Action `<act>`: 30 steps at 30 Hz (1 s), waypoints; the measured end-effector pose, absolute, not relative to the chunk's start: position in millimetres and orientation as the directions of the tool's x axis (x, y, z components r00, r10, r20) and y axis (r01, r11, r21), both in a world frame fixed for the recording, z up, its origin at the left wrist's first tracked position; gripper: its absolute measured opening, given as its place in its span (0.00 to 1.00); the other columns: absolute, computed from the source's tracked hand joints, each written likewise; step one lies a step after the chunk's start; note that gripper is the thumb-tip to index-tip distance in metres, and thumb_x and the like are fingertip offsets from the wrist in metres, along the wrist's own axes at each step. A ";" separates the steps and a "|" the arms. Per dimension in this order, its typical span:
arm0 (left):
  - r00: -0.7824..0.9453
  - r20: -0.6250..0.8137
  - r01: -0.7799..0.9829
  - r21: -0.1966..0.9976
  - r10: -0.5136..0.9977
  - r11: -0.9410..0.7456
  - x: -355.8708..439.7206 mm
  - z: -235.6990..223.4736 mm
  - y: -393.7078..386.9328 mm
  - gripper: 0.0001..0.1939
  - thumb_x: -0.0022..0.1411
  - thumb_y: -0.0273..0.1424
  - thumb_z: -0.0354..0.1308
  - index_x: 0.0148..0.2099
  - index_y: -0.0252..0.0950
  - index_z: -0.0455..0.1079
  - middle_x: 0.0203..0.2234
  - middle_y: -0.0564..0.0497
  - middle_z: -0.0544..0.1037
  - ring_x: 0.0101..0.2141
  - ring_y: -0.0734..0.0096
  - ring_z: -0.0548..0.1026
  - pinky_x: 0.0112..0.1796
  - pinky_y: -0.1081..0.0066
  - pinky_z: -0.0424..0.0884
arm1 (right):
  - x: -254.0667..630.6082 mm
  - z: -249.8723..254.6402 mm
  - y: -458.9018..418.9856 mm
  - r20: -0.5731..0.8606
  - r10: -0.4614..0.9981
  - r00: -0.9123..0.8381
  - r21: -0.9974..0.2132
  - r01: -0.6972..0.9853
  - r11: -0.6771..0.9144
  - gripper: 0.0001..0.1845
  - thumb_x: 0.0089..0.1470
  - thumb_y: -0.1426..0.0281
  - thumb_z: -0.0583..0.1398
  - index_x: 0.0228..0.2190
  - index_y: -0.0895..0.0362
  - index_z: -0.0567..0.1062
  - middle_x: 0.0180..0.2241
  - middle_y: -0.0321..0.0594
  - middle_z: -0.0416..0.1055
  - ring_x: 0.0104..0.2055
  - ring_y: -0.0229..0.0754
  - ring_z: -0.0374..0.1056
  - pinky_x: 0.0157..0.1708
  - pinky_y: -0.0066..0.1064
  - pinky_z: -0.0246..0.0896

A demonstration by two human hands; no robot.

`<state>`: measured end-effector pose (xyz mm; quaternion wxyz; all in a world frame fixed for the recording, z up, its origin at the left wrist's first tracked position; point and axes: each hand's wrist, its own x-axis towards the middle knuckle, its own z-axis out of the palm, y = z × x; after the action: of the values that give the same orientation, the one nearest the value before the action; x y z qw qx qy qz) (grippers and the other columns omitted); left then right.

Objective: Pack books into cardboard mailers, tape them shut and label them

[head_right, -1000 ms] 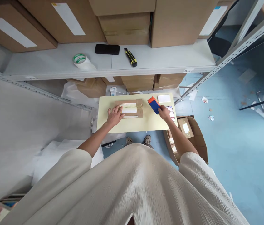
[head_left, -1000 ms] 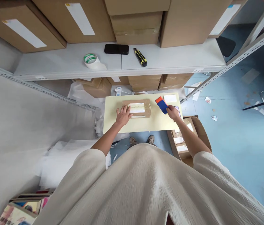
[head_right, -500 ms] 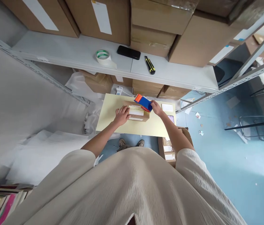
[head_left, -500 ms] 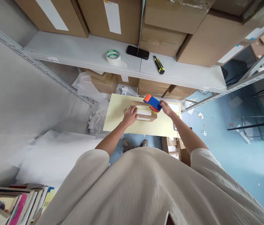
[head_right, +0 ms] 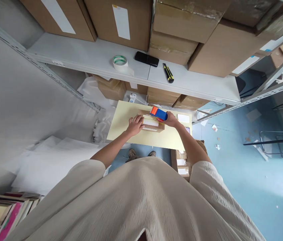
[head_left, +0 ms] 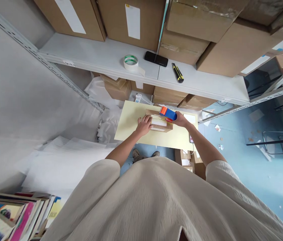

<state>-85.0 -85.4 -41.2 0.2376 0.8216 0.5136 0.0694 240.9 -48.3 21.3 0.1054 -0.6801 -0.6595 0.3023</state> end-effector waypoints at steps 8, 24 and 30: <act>0.443 -0.126 0.822 0.452 0.888 -0.346 -83.7 -46.2 -83.2 0.34 0.78 0.37 0.55 0.82 0.40 0.64 0.81 0.34 0.61 0.80 0.40 0.55 0.75 0.36 0.49 | 239.8 40.4 -51.4 -0.348 0.933 -0.095 -0.472 0.877 -0.086 0.32 0.49 0.52 0.79 0.47 0.54 0.74 0.46 0.47 0.81 0.42 0.50 0.75 0.39 0.36 0.69; 0.096 -0.205 0.211 0.960 0.974 0.182 -46.6 3.1 -28.4 0.13 0.70 0.33 0.68 0.55 0.39 0.79 0.43 0.46 0.88 0.43 0.59 0.87 0.53 0.60 0.80 | 254.8 24.4 -54.1 -0.338 0.931 -0.139 -0.527 0.848 -0.065 0.33 0.50 0.55 0.77 0.51 0.54 0.74 0.48 0.48 0.83 0.42 0.49 0.78 0.38 0.33 0.69; 0.097 -0.411 0.100 0.910 0.907 0.402 -21.8 19.6 -23.5 0.15 0.64 0.30 0.74 0.50 0.39 0.76 0.41 0.47 0.88 0.40 0.61 0.88 0.47 0.62 0.81 | 255.3 25.0 -55.4 -0.331 0.932 -0.147 -0.563 0.824 -0.070 0.33 0.49 0.55 0.77 0.50 0.54 0.74 0.47 0.48 0.83 0.41 0.49 0.77 0.38 0.33 0.69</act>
<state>-21.8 -23.5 19.6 0.6013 0.4323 0.5824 0.3352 255.3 -55.4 25.0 0.0802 -0.6483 -0.6771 0.3387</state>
